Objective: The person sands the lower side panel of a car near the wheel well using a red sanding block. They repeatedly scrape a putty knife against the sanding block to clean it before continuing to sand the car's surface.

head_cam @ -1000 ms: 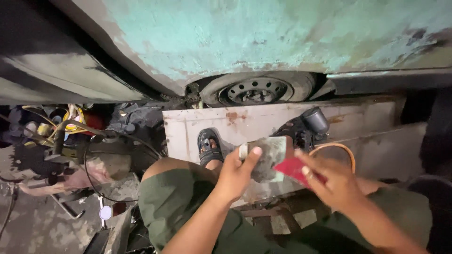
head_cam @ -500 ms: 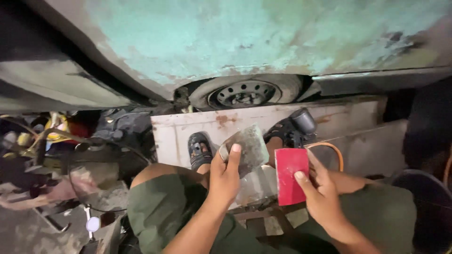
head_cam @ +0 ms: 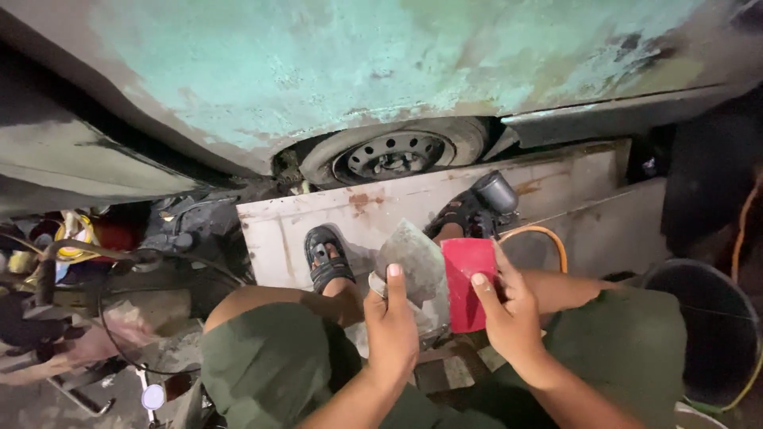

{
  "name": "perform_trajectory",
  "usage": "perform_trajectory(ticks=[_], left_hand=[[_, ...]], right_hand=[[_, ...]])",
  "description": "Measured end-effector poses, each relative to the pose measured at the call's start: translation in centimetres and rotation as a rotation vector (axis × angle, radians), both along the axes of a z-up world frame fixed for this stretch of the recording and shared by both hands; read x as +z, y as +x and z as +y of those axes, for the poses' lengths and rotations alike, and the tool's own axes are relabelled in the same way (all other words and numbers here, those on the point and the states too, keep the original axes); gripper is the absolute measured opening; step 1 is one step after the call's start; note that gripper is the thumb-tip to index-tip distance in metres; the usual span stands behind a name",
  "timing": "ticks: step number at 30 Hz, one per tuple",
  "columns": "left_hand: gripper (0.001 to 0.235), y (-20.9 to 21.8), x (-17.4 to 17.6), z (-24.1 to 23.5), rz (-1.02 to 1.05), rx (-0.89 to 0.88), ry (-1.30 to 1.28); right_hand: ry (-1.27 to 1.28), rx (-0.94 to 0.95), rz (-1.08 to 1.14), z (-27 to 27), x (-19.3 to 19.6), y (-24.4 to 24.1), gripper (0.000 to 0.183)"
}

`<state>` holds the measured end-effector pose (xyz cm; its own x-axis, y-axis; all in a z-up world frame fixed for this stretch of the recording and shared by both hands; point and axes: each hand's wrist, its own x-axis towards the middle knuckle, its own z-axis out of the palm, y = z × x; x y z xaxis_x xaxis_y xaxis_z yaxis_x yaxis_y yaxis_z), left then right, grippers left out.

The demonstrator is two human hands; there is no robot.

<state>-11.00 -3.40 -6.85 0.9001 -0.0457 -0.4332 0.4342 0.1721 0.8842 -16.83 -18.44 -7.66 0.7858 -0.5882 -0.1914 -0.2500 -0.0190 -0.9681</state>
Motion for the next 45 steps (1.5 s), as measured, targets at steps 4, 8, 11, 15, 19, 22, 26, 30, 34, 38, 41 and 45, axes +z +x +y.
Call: perform_trajectory(ticks=[4,8,11,15,19,22,26,30,34,38,41,45], left_hand=[[0.052,-0.2,-0.4,0.0,-0.015,-0.05,0.071],[0.045,-0.1,0.1,0.1,-0.118,-0.056,0.083],[0.048,0.0,-0.2,-0.1,-0.047,-0.015,0.066],[0.048,0.2,0.6,0.1,-0.074,-0.043,0.047],[0.046,0.3,0.2,0.1,-0.064,-0.04,0.101],[0.045,0.4,-0.2,0.2,-0.038,-0.033,0.048],[0.054,1.3,-0.5,0.3,0.069,-0.01,0.162],[0.071,3.7,4.2,-0.4,0.394,0.092,0.213],[0.065,7.0,-4.0,3.3,0.18,-0.044,0.562],[0.123,9.8,-0.7,5.4,0.191,-0.393,1.25],[0.077,13.9,-6.5,8.5,-0.113,-0.164,1.384],[0.088,18.2,-3.0,8.1,-0.002,-0.239,1.36]], right_hand=[[-0.142,0.041,0.055,0.1,0.2,0.1,0.069],[-0.209,0.075,0.178,0.1,0.0,0.2,0.073],[-0.147,0.043,0.125,0.4,0.2,0.2,0.069],[-0.176,0.056,0.189,0.5,0.3,0.1,0.07],[-0.321,0.119,0.156,0.6,-0.3,-0.2,0.067],[-0.429,0.151,0.09,0.5,-1.1,-0.4,0.064],[-0.297,0.398,0.106,0.2,0.0,-0.3,0.064],[-0.378,0.391,-0.069,-0.4,-2.6,-1.0,0.059],[0.027,0.152,-0.036,-1.8,-2.1,-0.6,0.071],[0.172,0.031,-0.091,-6.1,-3.1,-0.4,0.044],[0.31,-0.149,0.085,-9.5,-5.2,-0.4,0.04],[0.31,-0.191,-0.053,-14.4,-11.3,0.4,0.026]])
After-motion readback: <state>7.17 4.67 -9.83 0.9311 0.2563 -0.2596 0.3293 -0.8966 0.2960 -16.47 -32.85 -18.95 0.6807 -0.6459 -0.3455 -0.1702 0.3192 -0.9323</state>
